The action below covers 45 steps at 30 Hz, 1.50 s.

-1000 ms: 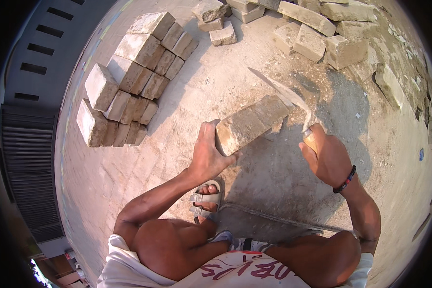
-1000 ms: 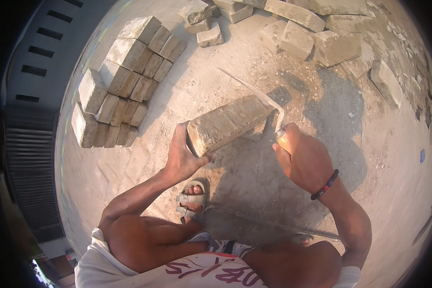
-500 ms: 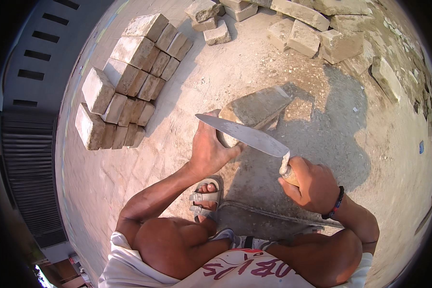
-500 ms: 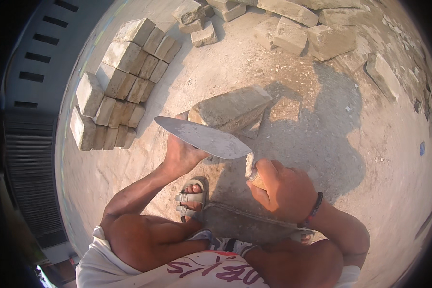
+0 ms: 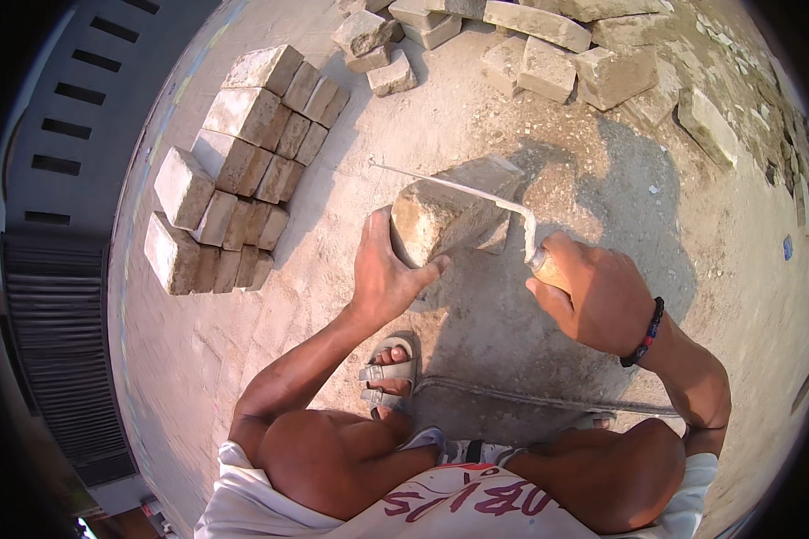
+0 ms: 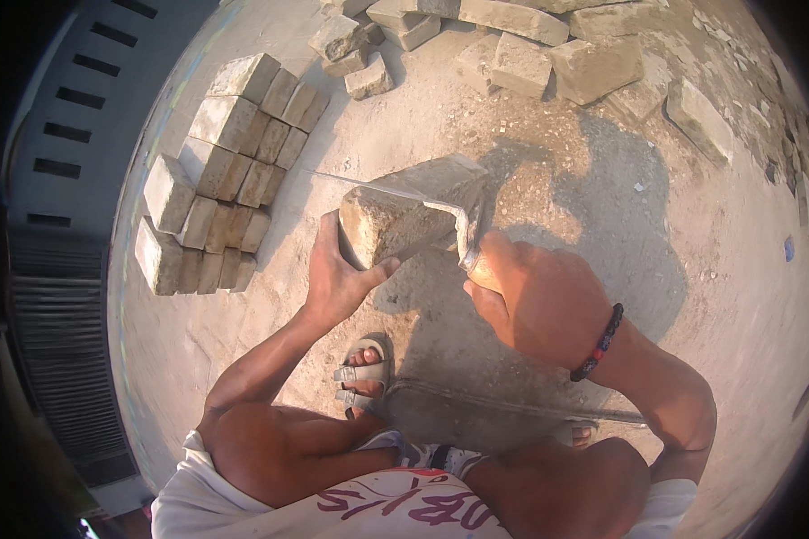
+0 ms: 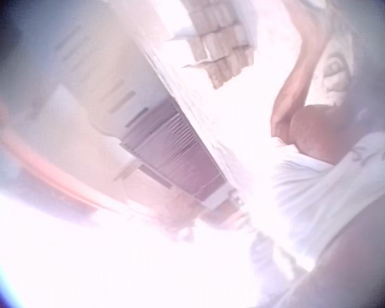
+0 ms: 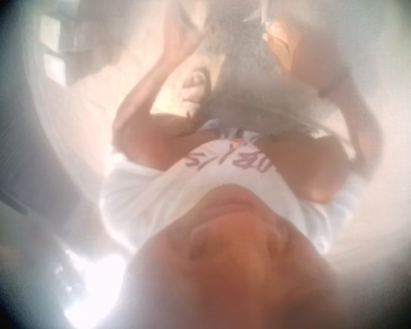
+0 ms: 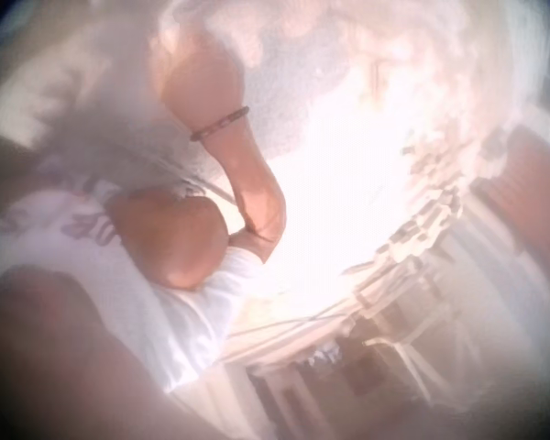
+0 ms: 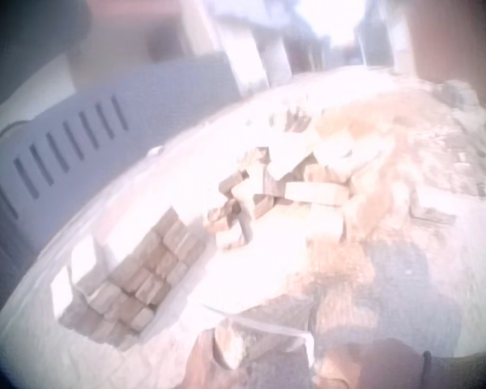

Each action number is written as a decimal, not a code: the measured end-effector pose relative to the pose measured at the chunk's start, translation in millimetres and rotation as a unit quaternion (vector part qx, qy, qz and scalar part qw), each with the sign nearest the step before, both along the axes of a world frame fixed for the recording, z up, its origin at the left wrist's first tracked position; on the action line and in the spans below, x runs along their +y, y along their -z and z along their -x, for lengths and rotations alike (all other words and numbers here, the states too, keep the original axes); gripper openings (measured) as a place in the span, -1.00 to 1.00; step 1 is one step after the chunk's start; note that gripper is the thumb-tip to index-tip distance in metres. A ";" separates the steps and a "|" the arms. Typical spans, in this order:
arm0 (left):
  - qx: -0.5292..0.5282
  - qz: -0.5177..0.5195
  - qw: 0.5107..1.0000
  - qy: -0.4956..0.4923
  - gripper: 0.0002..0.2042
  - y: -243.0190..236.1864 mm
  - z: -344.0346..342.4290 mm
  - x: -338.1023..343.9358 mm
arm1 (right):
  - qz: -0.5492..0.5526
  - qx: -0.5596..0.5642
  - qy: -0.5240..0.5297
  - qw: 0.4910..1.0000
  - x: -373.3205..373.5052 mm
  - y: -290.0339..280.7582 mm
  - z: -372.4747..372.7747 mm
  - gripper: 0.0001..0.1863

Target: The person repeatedly picks up rectangular stone blocks and uses a chisel to chip away edges and surfaces. After chiseling each block, the person places it on a growing stack to the left. The process continues with multiple blocks in a repetitive sequence.

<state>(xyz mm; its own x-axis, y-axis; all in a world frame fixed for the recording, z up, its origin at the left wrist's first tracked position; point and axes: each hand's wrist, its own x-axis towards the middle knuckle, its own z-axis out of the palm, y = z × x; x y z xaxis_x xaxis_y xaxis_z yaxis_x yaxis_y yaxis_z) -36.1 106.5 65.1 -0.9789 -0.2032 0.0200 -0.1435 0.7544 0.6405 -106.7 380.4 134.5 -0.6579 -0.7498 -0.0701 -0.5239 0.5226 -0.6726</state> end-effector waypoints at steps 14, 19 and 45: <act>-0.002 0.003 1.000 0.011 -0.24 11.1 -4.2 -3.5 | 0.000 0.031 0.028 0.999 2.6 51.7 -16.0 -0.66; -0.003 -0.050 0.999 0.005 -0.27 7.7 -6.7 -4.7 | -0.119 -0.027 0.160 0.980 23.3 121.8 40.2 -0.66; -0.159 -0.308 0.918 -0.193 -0.29 -1.3 -7.7 -21.7 | -0.061 -0.019 0.154 0.986 -8.1 188.7 42.1 -0.69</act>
<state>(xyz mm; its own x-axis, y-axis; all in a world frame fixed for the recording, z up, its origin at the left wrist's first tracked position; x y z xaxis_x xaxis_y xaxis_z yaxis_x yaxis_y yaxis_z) -28.5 84.8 66.4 -0.7680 -0.4138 -0.4889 -0.5773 0.1168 0.8081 -148.9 372.3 -54.1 -0.8481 -0.4993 -0.1773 -0.3032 0.7317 -0.6105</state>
